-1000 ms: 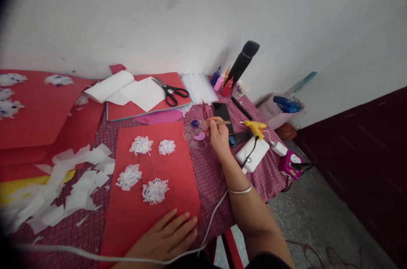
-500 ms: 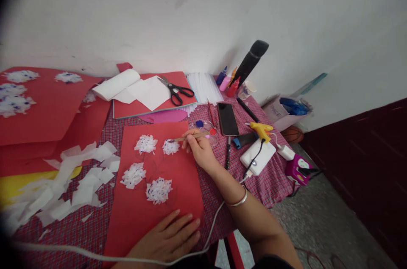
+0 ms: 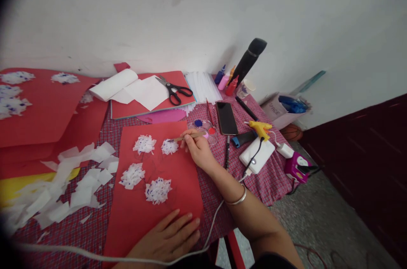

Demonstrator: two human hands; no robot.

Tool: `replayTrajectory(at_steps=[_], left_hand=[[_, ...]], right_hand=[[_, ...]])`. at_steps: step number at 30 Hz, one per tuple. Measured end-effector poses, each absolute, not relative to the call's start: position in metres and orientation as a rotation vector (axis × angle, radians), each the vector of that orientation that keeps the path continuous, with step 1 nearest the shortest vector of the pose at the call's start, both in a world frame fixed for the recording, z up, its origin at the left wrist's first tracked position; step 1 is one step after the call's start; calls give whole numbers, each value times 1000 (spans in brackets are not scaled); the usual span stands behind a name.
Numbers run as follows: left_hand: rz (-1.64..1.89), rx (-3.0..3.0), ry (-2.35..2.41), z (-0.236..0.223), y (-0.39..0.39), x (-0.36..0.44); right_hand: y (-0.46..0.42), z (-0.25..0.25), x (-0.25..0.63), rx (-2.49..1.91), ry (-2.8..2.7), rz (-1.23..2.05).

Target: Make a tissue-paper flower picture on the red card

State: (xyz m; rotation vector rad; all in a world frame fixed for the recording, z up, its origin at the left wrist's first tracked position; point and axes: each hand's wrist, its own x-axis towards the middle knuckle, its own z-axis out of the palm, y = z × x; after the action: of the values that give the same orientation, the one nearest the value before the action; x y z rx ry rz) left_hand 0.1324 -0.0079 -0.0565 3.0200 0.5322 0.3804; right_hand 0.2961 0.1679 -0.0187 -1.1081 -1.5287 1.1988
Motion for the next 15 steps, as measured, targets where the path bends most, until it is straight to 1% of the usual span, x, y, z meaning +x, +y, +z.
replayTrajectory(at_steps=[10, 15], left_hand=[[430, 2994, 575, -61, -10, 134], [452, 3001, 578, -61, -11, 134]], right_hand=[[161, -15, 298, -1060, -1486, 1131], [170, -10, 310, -1087, -1409, 1028]])
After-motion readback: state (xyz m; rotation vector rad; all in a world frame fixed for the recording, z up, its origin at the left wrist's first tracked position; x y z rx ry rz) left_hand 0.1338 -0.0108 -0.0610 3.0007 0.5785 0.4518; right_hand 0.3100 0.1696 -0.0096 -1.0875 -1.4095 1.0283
